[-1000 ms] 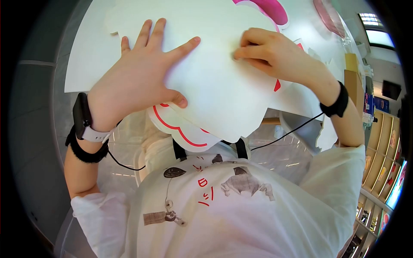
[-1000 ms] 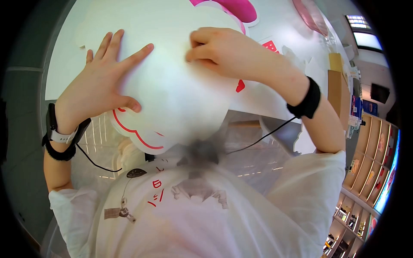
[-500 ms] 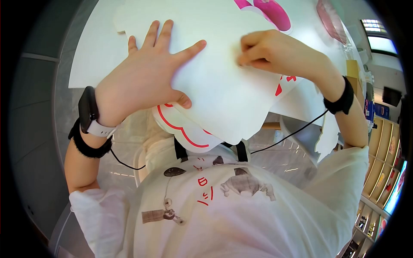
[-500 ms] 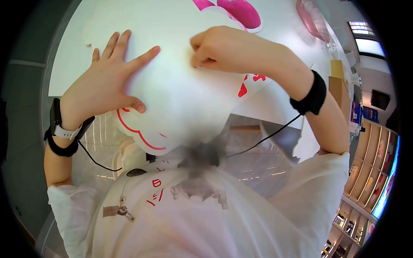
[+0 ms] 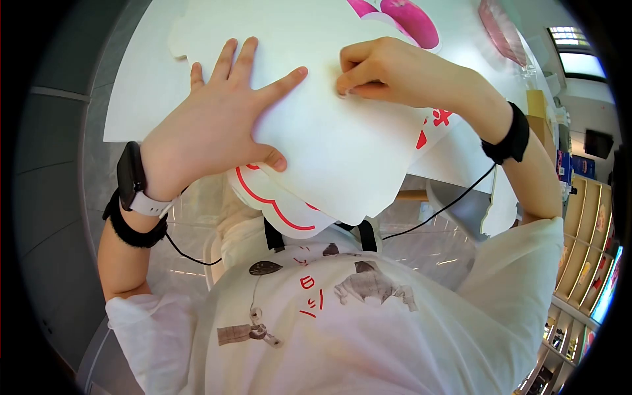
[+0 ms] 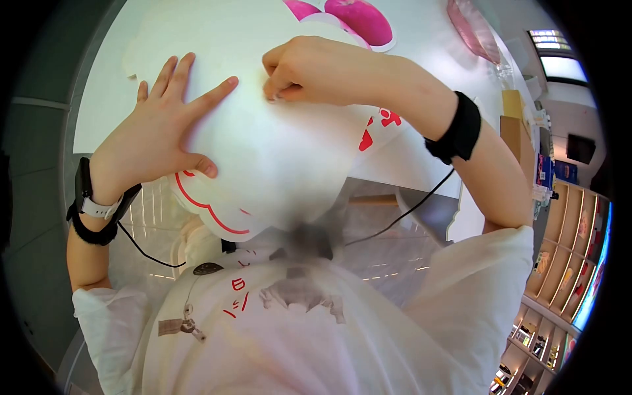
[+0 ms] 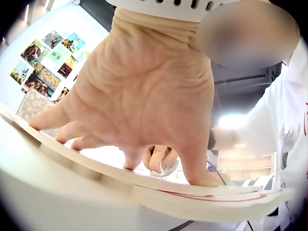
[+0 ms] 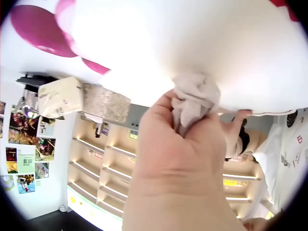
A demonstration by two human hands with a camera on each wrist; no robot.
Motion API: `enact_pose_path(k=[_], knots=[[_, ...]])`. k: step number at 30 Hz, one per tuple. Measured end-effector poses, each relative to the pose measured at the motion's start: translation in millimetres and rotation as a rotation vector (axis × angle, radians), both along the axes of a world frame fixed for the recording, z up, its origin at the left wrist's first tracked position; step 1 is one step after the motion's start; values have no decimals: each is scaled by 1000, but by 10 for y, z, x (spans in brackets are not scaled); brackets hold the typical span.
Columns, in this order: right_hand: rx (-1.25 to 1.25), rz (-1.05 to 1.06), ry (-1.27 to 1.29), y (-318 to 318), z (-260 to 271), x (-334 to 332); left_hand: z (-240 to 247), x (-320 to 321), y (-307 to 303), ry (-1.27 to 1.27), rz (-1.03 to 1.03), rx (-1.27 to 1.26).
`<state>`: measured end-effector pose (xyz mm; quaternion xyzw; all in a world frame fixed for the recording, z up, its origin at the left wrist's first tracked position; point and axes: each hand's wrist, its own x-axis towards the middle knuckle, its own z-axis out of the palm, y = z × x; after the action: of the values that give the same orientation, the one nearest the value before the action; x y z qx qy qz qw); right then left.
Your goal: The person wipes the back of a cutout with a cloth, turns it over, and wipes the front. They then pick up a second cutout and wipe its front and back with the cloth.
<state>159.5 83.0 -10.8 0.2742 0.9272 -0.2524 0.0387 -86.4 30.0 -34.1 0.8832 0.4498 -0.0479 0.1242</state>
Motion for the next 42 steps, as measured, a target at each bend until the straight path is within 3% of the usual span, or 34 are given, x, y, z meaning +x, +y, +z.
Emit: enact_pose_path(k=[3,6,9,12,15,18,21,24,27,30,33,36,42], knots=[[-161,0,-308,0,179,45,-9,-3,-3,-9,-4,4],[-93,65,-114,70,67,44,-11,1,-4,-9,2,4],[-77,-77,24,36,-55,-20,-12,-1,-9,-9,-3,6],[-134,-23,-183,18,83,-8,-57,-36,-9,-34,-17,18],[-223,-72,-196,-8,120,0,-59,-36,-9,-32,-12,23],[-37,-65,65,17,-96,-21,-50,-22,-11,-22,-13,25],[-19,-25,-122,18,-2,-24,-76,-42,-7,-23,-14,37],[-168,-67,-292,0,135,-45,-86,-39,-7,-24,-13,49],[42,-62,5,-16,-65,-33,-69,-15,-2,-19,-8,38],[46,-80,-55,-51,-20,-47,-78,-30,-10,-27,-11,49],[-20,-32,-301,-9,84,-90,-96,-51,-10,-36,-13,60],[116,-24,-19,40,-80,-97,-70,-28,-8,-20,-19,72],[39,30,-167,15,17,-89,5,-16,-24,-49,-12,41]])
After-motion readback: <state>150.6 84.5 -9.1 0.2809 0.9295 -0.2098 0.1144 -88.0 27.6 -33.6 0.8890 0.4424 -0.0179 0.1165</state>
